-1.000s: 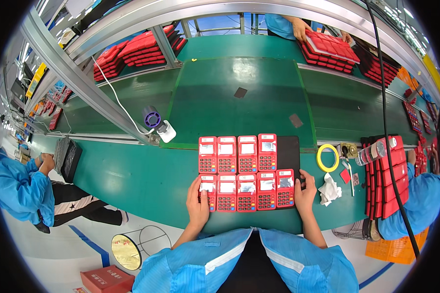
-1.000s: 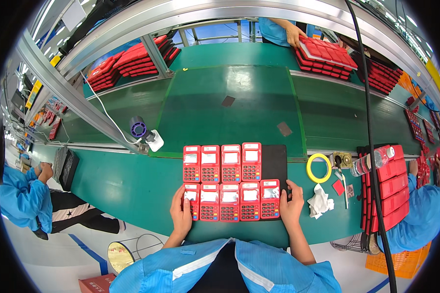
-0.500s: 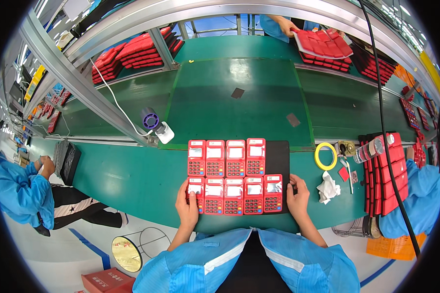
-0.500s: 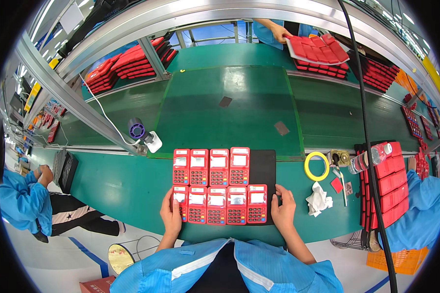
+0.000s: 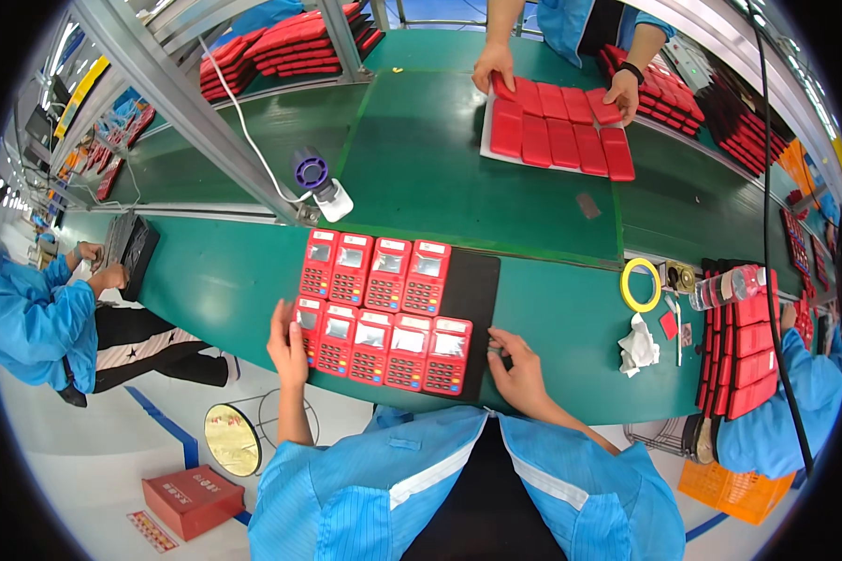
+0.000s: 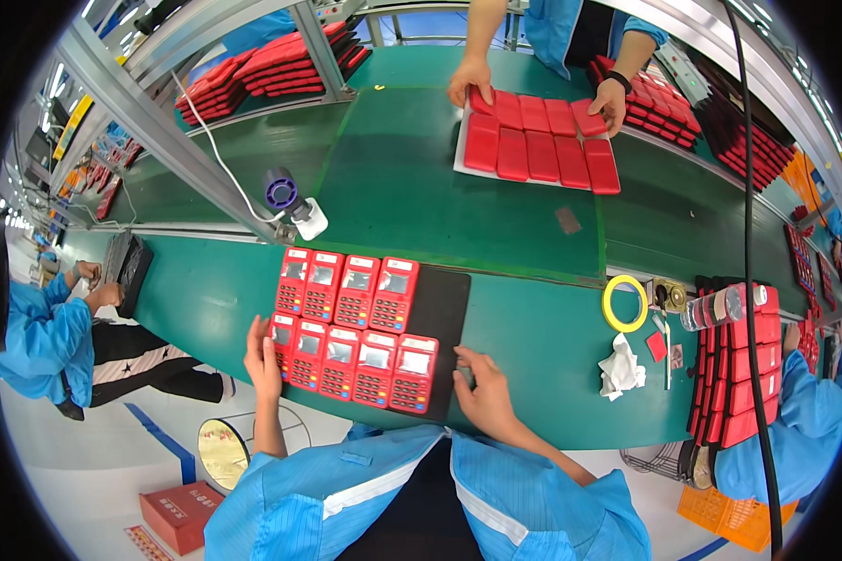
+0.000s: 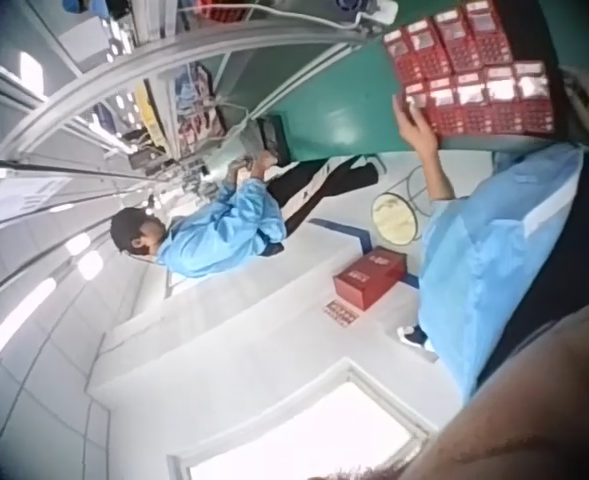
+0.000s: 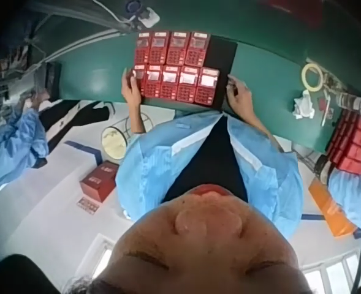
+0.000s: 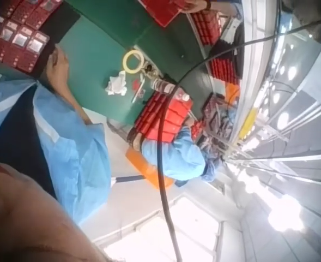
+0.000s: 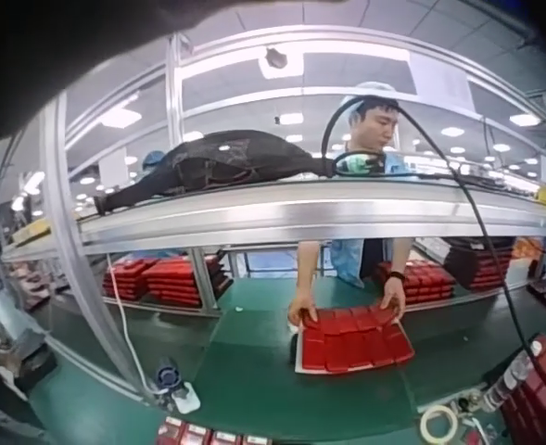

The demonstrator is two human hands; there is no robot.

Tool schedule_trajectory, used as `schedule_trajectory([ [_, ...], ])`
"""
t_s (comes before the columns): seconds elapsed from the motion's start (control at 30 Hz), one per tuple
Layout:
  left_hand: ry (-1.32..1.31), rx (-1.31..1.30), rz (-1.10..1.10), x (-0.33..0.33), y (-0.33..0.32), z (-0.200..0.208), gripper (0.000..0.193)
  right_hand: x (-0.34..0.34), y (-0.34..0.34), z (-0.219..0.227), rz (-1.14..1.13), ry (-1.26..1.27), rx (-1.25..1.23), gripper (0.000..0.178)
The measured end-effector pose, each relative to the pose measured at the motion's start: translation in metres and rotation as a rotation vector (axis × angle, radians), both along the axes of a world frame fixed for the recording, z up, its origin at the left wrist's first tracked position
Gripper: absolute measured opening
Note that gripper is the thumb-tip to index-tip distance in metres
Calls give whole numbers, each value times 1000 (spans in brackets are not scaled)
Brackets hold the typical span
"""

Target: The person assembles small red electronic devices by hand on an assembly line, fitting keypad components into electronic device casings.

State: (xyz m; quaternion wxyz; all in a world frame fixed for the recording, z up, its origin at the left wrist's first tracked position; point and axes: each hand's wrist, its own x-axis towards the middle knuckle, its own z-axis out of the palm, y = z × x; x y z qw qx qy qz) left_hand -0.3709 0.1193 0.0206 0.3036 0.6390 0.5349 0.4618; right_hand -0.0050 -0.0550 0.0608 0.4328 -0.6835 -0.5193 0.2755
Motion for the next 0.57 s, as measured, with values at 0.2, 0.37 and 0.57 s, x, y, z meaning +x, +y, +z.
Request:
schedule_trajectory([
  [0.2,388,186,340,-57,14,8,44,-43,28,-2,257,186,-125,54],
  [0.37,357,298,310,12,-16,49,42,-88,62,-13,414,585,-214,65],
  [0.57,671,310,-156,91,-59,37,49,-132,125,-38,658,1036,-201,75],
])
